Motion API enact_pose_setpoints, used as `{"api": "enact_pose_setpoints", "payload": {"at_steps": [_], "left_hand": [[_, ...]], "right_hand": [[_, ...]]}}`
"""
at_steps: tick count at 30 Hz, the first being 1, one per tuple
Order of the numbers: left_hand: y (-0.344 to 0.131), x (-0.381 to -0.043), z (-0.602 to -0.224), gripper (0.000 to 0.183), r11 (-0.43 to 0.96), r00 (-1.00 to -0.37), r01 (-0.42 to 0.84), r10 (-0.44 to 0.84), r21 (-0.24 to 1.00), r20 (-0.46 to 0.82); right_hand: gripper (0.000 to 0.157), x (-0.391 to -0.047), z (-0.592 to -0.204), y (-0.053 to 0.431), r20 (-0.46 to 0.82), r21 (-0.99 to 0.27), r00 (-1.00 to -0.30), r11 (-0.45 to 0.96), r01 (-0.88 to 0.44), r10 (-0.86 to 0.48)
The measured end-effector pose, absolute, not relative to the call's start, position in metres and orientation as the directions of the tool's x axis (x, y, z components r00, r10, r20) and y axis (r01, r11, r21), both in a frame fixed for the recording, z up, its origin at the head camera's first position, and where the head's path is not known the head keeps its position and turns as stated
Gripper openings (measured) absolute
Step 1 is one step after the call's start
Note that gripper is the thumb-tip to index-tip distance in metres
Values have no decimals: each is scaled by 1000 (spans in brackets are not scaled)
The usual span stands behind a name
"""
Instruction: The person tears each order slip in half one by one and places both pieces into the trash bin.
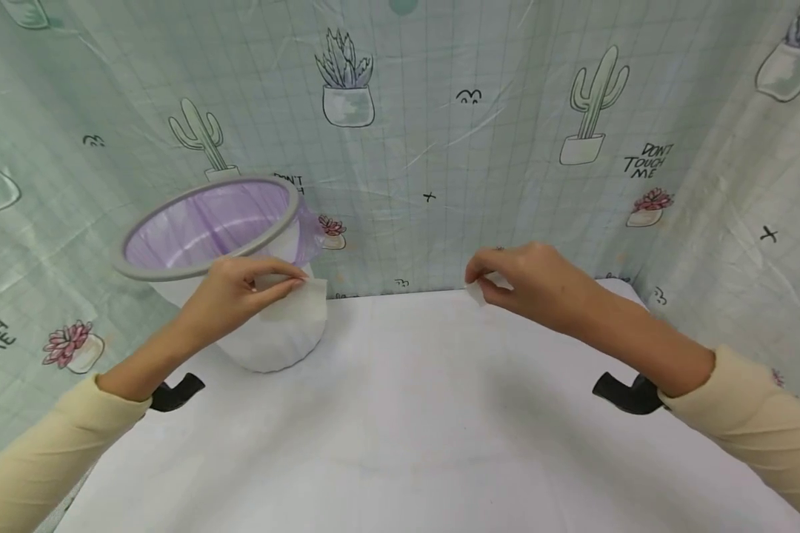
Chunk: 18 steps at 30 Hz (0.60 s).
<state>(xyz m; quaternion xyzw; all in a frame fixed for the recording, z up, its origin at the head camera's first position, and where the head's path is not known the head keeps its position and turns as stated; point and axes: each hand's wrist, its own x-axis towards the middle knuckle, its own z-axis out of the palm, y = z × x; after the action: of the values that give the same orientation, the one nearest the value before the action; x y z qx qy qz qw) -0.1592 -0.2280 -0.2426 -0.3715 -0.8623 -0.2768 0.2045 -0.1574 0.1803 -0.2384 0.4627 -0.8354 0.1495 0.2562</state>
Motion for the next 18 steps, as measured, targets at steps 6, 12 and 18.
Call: {"api": "enact_pose_setpoints", "payload": {"at_steps": [6,12,18], "left_hand": [[-234,-156,-225,10,584,-623,759,521,289,583],[-239,-156,-209,9,604,-621,750,503,269,602],[-235,-156,-189,8,645,-655,714,480,271,583]], "right_hand": [[41,-156,-219,177,556,28,-398,495,-868,-729],[44,-155,-202,174,541,33,-382,472,-881,-750],[39,-156,-189,168,523,23,-385,464,-885,-760]]}}
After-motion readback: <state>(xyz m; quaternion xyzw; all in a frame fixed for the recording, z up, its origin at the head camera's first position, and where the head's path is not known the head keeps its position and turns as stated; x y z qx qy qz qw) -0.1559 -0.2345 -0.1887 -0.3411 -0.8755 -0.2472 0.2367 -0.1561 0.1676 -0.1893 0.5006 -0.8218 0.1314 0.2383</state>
